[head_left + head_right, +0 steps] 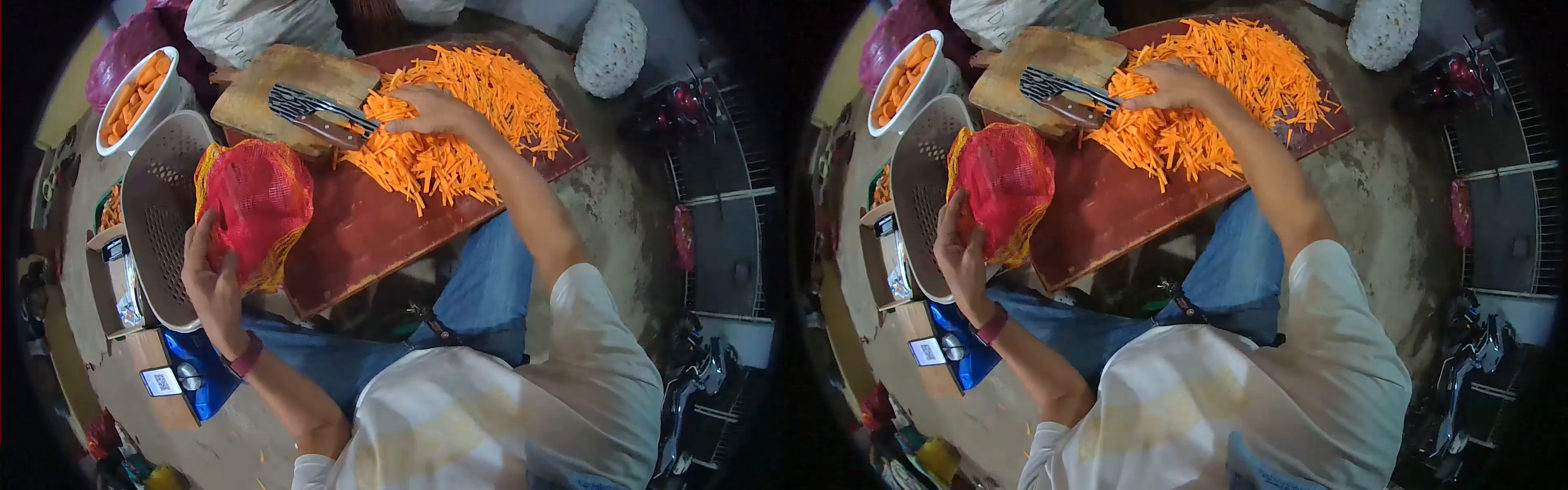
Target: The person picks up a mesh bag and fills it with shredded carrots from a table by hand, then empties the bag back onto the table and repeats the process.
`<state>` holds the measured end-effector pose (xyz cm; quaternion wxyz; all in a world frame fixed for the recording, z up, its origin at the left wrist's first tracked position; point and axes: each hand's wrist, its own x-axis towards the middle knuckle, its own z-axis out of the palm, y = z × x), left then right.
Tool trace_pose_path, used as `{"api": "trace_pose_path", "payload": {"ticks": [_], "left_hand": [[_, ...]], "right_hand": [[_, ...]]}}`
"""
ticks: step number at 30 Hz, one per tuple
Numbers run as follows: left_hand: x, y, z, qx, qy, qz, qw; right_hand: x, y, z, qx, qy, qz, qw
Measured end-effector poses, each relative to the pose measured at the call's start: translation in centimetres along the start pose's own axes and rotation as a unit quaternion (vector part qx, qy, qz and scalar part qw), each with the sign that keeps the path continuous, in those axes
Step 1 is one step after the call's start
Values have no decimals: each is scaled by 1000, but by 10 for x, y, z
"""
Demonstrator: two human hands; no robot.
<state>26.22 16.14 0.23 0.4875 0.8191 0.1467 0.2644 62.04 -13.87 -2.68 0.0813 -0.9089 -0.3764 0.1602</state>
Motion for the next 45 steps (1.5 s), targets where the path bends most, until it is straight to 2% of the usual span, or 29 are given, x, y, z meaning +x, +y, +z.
{"api": "trace_pose_path", "payload": {"ticks": [4,7,10,15,17,23,26,29,30,33,34,37,39,40,41,43,45], "left_hand": [[0,-4,2,-43,-1,-14,999],[0,0,2,-61,-1,-35,998],[1,-1,6,-65,3,-21,998],[0,0,5,-56,10,-52,997],[1,-7,3,-56,17,-30,998],[0,2,-6,-64,71,-9,995],[-2,2,-12,-88,80,-11,993],[-5,-3,-16,-87,83,1,993],[-5,-3,-17,-83,81,6,993],[-3,-2,-15,-90,77,9,993],[-3,1,-12,-93,82,10,992],[-2,1,-9,-91,92,20,991],[-1,1,-6,-105,100,18,989],[-1,4,-7,-92,88,-30,991],[0,5,-5,-95,93,-23,991],[2,5,0,-93,97,-22,991],[5,5,3,-86,95,-18,992]], "right_hand": [[-14,16,1,58,-43,-13,997],[-26,2,10,34,37,-17,999],[-34,-37,9,-47,16,31,998],[-31,-38,9,-16,22,45,999],[-33,-41,5,-15,12,59,998],[-31,-11,21,104,135,6,985],[-29,-3,24,138,188,22,972],[-21,17,26,215,194,29,957],[-22,21,26,223,213,63,949],[-22,31,20,387,202,95,895],[-30,29,14,407,226,48,884],[-44,14,3,496,291,79,814],[-45,26,-6,520,294,70,799],[-44,30,-7,531,296,67,791],[-43,26,-9,546,308,50,777],[-47,10,-24,574,332,17,748],[-52,-21,-34,609,305,-14,732]]}}
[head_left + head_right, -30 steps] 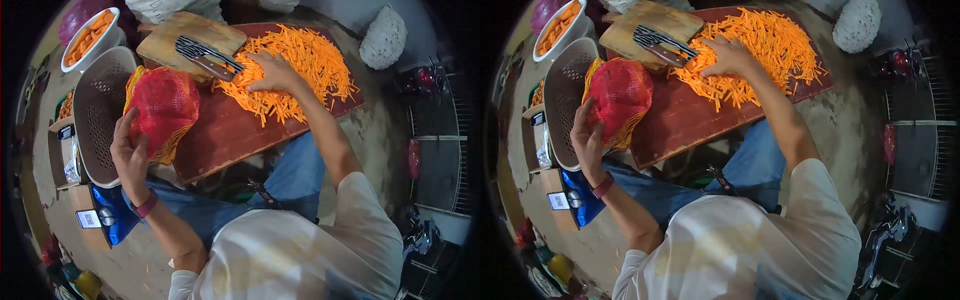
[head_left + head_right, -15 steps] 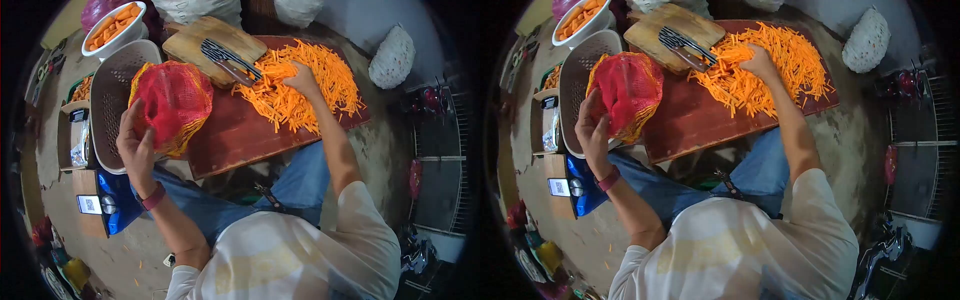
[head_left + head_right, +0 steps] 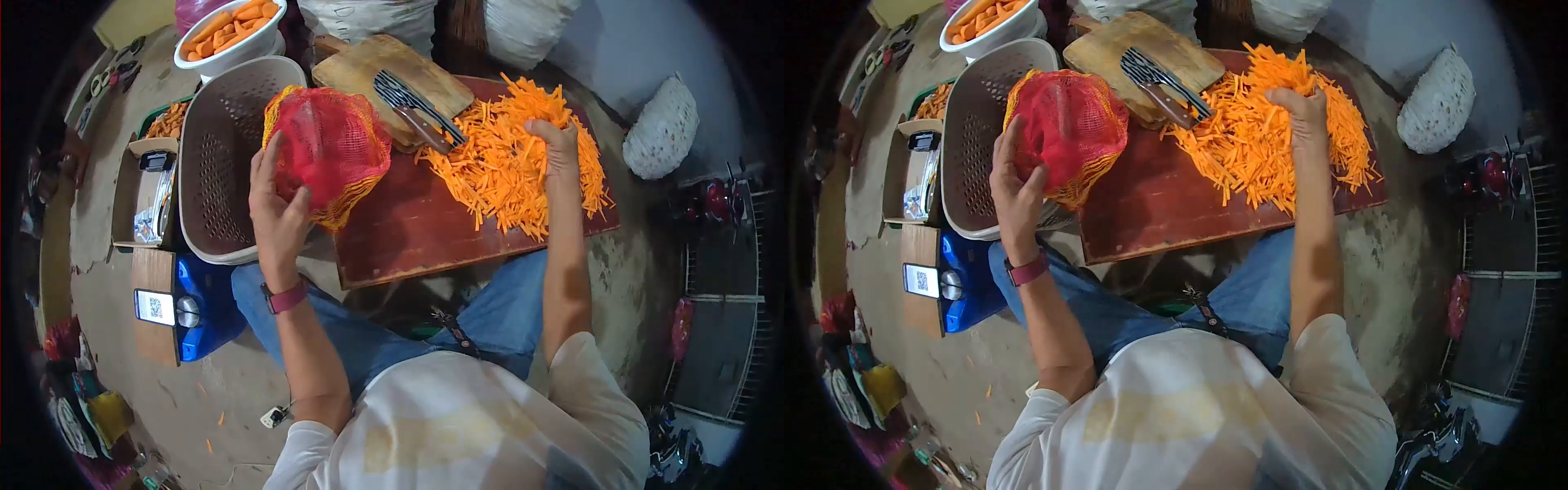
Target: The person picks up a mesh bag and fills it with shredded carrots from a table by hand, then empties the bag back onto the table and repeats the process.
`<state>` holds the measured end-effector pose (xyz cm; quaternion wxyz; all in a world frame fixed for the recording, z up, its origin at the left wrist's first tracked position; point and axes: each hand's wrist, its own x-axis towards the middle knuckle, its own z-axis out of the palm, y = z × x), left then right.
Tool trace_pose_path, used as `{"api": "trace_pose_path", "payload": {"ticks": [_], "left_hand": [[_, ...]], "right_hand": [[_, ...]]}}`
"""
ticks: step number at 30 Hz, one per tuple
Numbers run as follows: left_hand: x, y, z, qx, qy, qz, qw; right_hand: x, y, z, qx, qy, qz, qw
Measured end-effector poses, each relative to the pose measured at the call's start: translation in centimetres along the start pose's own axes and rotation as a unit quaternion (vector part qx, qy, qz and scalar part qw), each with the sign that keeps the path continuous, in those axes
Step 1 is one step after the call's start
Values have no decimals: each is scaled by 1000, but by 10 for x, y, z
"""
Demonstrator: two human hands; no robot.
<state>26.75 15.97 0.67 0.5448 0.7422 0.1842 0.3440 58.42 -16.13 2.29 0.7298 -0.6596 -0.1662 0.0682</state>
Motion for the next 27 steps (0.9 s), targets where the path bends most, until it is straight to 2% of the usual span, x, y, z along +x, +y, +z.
{"api": "trace_pose_path", "payload": {"ticks": [3,5,7,8,9,10,11,12,14,17,18,19,20,23,25,26,27], "left_hand": [[1,-8,7,-7,1,28,1000],[3,-15,10,-4,2,53,999],[3,-15,9,9,5,62,998],[3,-11,8,13,7,55,998],[2,-9,6,17,10,47,999],[2,-9,5,6,18,51,999],[2,-12,3,-4,27,54,998],[3,-13,1,-15,36,58,998],[4,-14,-6,13,58,87,994],[3,-14,-15,53,74,94,991],[3,-13,-18,65,76,92,991],[2,-11,-18,30,78,69,994],[2,-12,-18,49,84,76,992],[5,-10,-22,76,98,78,989],[2,-4,-26,45,103,48,993],[2,-6,-26,45,110,62,991],[2,-11,-29,45,117,76,989]], "right_hand": [[-41,-47,80,47,-12,16,999],[-49,-42,118,121,-75,39,989],[-62,-46,163,217,-149,119,957],[-70,-41,191,263,-156,133,943],[-76,-38,209,252,-185,161,936],[-81,-25,235,317,-204,163,912],[-86,-16,253,296,-201,187,915],[-86,6,275,323,-213,162,908],[-91,44,315,298,-204,126,924],[-86,78,341,26,-271,-3,962],[-86,79,341,-78,-278,-69,955],[-86,81,341,-179,-280,-135,933],[-86,75,342,-278,-278,-200,897],[-82,56,340,-362,-339,-200,845],[-71,51,342,-334,-357,-173,855],[-62,51,342,-320,-365,-159,860],[-53,53,346,-256,-364,-183,876]]}}
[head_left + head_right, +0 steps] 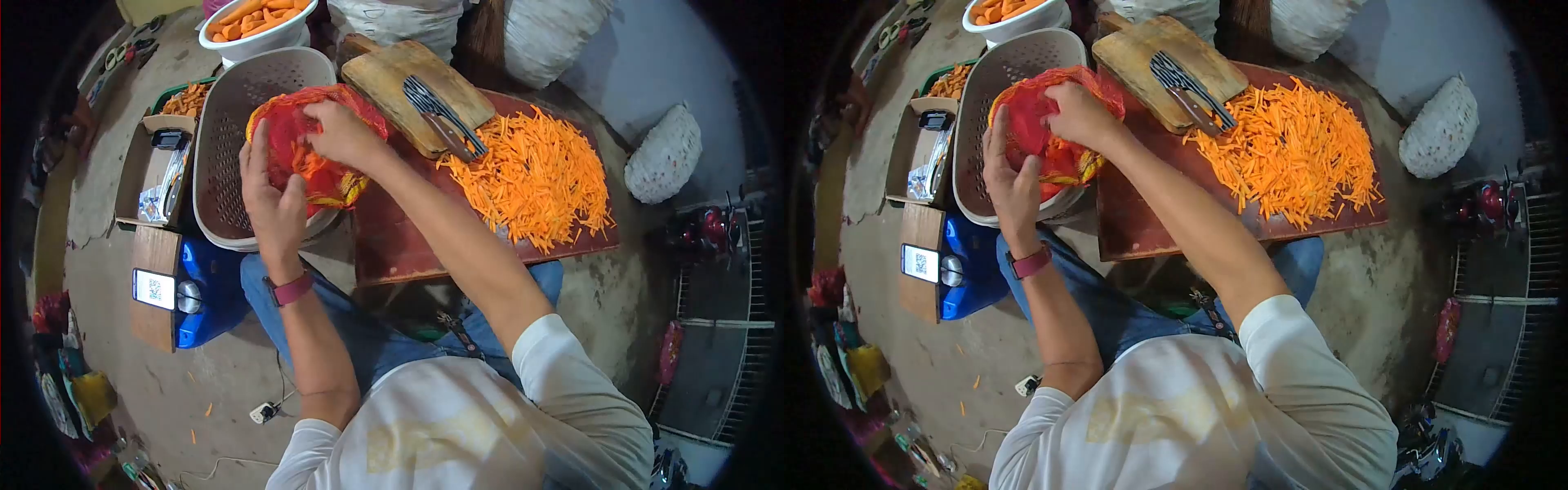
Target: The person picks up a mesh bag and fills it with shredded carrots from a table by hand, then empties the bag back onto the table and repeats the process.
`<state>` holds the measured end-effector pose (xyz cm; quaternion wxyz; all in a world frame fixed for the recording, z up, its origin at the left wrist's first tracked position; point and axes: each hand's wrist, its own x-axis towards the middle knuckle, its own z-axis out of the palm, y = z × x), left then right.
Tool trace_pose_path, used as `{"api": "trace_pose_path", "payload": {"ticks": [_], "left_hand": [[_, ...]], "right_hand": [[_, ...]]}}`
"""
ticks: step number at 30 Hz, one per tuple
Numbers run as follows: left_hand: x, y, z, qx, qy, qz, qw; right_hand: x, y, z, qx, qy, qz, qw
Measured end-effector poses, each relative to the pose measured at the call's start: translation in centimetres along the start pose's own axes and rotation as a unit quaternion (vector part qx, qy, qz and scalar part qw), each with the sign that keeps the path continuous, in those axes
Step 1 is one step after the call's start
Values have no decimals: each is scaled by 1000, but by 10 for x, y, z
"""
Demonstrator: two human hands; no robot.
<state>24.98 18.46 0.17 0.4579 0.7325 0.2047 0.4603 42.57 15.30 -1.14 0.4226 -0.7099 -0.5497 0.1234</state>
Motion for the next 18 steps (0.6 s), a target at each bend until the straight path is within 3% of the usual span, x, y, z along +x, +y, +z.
{"api": "trace_pose_path", "payload": {"ticks": [3,4,7,9,11,14,18], "left_hand": [[2,-4,-6,-46,6,-16,999],[2,-2,-6,-74,10,-33,997],[2,-2,-6,-81,0,-42,996],[2,-3,-6,-67,-7,-27,997],[2,-4,-6,-45,-9,-21,999],[1,-6,2,-72,-16,-31,997],[1,-12,7,-55,-42,-10,998]], "right_hand": [[3,-9,-19,135,-46,48,989],[-3,-18,-30,134,-45,9,990],[-34,-32,-64,165,-19,24,986],[-72,-28,-83,51,72,-23,996],[-115,-16,-94,-1,36,70,997],[-177,10,-88,-217,-37,24,975],[-218,19,-77,-237,-42,44,970]]}}
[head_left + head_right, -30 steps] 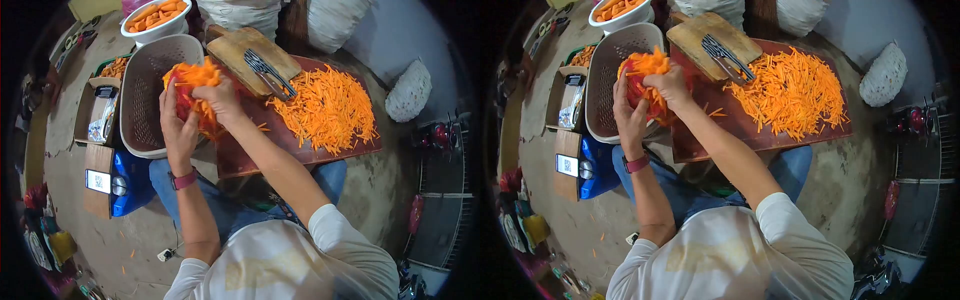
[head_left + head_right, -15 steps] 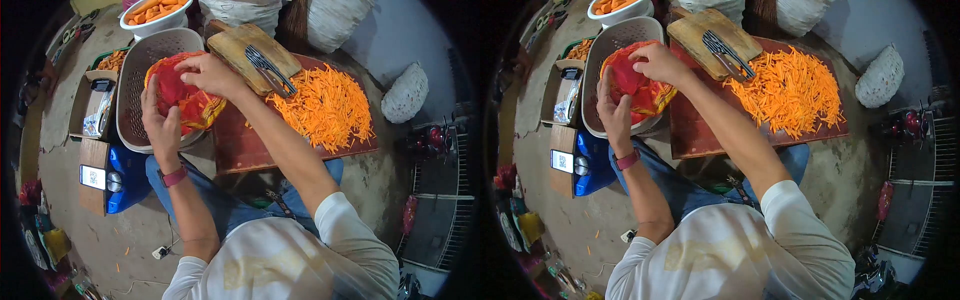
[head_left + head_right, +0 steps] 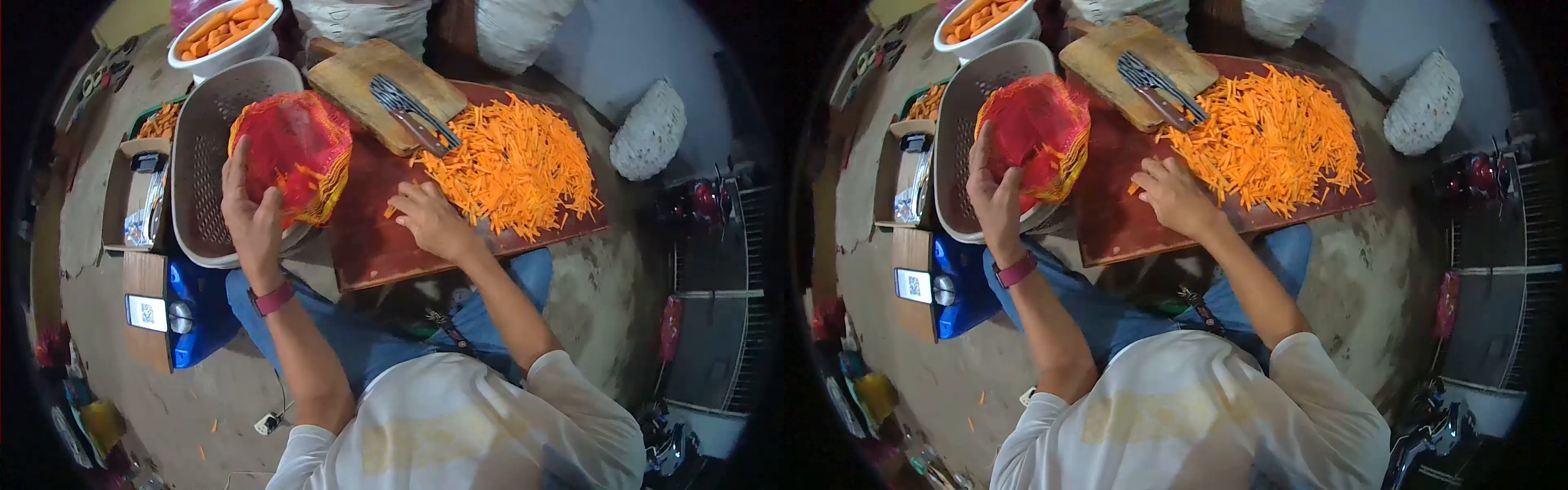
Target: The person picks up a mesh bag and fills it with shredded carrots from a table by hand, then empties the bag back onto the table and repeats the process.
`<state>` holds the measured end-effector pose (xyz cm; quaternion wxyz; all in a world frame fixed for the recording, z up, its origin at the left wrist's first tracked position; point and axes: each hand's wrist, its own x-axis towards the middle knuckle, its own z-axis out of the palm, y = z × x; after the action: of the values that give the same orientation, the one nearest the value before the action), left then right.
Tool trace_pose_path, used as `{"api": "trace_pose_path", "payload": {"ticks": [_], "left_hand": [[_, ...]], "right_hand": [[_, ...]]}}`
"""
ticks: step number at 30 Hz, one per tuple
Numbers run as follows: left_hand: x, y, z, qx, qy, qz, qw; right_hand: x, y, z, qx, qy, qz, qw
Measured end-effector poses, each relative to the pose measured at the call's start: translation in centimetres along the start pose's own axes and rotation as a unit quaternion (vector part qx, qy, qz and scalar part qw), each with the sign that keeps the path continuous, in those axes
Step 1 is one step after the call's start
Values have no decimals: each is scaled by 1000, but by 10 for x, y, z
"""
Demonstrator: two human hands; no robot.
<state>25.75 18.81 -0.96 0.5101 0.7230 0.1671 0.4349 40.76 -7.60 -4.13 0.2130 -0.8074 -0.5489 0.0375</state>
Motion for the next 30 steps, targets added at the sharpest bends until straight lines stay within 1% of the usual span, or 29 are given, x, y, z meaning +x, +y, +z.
{"api": "trace_pose_path", "payload": {"ticks": [3,4,7,10,12,13,15,17,18,19,21,22,24,25,26,27,29,30], "left_hand": [[-3,4,7,-34,9,-19,999],[-3,-1,5,-20,-1,-16,1000],[-4,-2,5,-31,-12,-30,999],[-5,-6,3,-73,-23,-33,997],[-6,-5,5,-70,-21,-52,996],[-5,-2,5,-57,-15,-66,996],[-6,-3,4,-39,-30,-51,998],[-6,-1,7,-19,-31,-50,998],[-5,0,10,-46,-29,-63,997],[-6,-1,12,-44,-35,-59,997],[-7,-3,12,-38,-51,-51,997],[-7,-2,12,-27,-54,-48,997],[-7,2,14,-6,-62,-42,997],[-7,1,15,-26,-63,-51,996],[-8,-1,15,-46,-62,-60,995],[-9,-3,15,-66,-60,-69,994],[-9,-6,16,-59,-59,-65,994],[-9,-6,17,-56,-58,-63,995]], "right_hand": [[-8,15,8,-16,32,-23,999],[-11,19,10,-33,32,-14,999],[-17,22,-3,-21,66,39,997],[-43,47,-39,-16,135,79,988],[-74,69,-71,-94,173,184,963],[-92,85,-83,-123,183,252,942],[-125,122,-91,-172,197,377,889],[-149,160,-80,-125,172,433,876],[-151,168,-83,-102,160,458,869],[-151,175,-83,-80,151,449,877],[-134,168,-80,-31,132,433,891],[-124,163,-73,-22,158,422,893],[-97,138,-84,-49,114,455,882],[-89,130,-85,-62,91,471,875],[-85,133,-78,-93,112,463,874],[-84,138,-77,-99,103,459,877],[-83,145,-79,-112,81,449,883],[-84,151,-73,-138,123,433,882]]}}
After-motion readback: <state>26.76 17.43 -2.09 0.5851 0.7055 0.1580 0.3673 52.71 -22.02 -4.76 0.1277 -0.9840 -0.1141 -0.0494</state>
